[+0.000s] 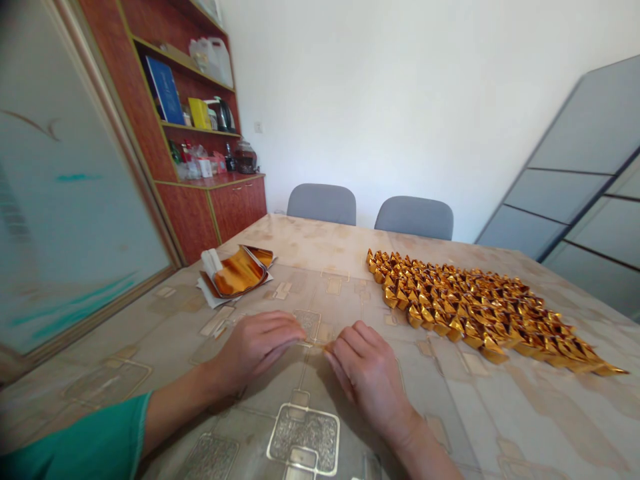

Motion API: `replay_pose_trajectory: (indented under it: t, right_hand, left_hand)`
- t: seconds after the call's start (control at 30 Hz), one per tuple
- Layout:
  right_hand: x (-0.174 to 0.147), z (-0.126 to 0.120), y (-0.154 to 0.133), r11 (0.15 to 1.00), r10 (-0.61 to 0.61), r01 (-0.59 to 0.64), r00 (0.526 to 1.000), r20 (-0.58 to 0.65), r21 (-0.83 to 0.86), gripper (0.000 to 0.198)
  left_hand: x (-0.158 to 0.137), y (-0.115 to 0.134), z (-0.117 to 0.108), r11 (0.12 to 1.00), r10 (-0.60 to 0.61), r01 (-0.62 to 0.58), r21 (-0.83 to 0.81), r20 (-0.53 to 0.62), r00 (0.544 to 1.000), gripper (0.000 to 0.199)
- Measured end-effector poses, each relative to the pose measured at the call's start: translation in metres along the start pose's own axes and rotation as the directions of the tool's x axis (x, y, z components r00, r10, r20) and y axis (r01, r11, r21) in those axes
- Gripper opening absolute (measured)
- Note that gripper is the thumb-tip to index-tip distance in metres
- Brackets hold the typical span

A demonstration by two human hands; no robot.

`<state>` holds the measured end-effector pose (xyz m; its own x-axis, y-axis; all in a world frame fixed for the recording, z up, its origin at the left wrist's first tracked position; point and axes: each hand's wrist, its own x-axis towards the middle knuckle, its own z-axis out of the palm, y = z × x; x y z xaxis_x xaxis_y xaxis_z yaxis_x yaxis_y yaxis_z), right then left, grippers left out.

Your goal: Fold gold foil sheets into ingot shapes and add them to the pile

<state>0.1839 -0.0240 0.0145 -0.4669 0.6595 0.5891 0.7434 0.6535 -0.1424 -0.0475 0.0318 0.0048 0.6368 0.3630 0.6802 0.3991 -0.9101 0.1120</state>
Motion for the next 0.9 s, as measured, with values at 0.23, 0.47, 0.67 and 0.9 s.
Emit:
replay_pose_trajectory:
  t: [0.23,0.47,0.67,0.9]
  right_hand:
    - [-0.004,0.006,-0.008,0.988,-0.129,0.125,0.991,-0.031,-0.089,0.021]
    - [-0.002,-0.005,0.015,0.972,0.005,0.008,0.998,-0.055,0.234,0.007]
    - [-0.004,-0.008,0.004,0.909,-0.159,0.154,0.987,-0.017,0.388,0.012]
    - [-0.005,0.006,-0.015,0.893,-0.299,0.203,0.934,0.194,0.403,0.013]
  left_hand:
    - [0.002,0.011,0.001,0.997,0.056,-0.051,0.062,-0.077,0.995,0.019]
    - [0.002,-0.005,-0.003,0.951,-0.155,0.09,-0.297,-0.206,0.966,0.013]
    - [0.002,-0.009,0.008,0.908,-0.164,0.096,-0.408,-0.135,0.977,0.02]
    - [0.008,-0.013,0.029,0.933,-0.102,0.12,-0.34,0.07,0.992,0.024]
